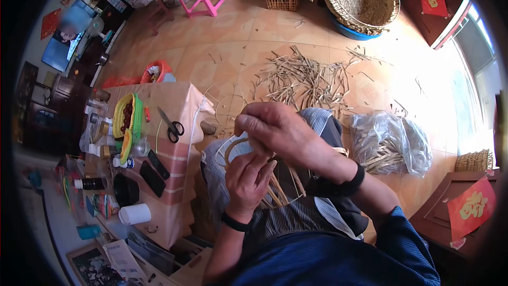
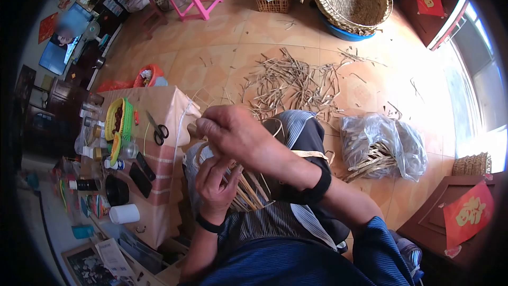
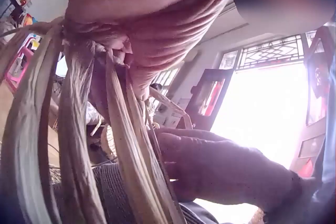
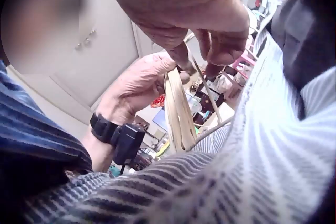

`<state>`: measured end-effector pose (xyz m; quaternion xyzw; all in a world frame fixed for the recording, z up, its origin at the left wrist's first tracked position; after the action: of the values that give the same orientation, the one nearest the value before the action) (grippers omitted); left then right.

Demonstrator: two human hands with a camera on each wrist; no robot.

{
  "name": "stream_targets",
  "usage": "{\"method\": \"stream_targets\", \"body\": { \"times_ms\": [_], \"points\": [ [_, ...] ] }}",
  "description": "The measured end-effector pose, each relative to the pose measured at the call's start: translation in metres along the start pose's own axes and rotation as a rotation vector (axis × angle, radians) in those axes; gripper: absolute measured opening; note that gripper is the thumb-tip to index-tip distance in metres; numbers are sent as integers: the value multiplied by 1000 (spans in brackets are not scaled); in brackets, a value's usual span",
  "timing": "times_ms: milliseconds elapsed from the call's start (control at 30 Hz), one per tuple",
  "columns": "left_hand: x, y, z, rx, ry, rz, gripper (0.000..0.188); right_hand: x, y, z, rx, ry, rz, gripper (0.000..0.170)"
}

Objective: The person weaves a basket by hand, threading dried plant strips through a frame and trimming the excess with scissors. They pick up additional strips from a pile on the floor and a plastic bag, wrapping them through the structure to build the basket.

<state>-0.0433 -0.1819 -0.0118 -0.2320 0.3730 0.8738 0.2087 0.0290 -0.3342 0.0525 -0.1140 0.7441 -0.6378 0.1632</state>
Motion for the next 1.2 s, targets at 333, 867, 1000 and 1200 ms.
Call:
{"method": "stream_targets", "body": {
  "times_ms": [333, 867, 1000, 1200],
  "points": [
    [54, -46, -37, 286, 68, 425, 31, 10, 16, -71, 795, 54, 396, 36],
    [-38, 16, -3, -46, -487, 349, 10, 131, 92, 19, 363, 276, 56, 36],
    [-38, 11, -4, -44, -548, 366, 15, 109, 101, 13, 232, 178, 138, 43],
    [-45, 11, 1, -77, -686, 444, 15, 97, 117, 6, 137, 208, 216, 36]
  ]
}}
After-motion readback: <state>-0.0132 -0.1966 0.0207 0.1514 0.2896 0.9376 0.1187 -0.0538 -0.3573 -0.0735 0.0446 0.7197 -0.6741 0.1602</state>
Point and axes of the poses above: each hand's wrist, its own x-axis away from the middle knuckle, its own z-axis out of the back of the hand, y = z × x, the point moved 4 cm from there along -x, towards the middle knuckle, and after that the axes turned 9 degrees about z, right-handed, at the moved point
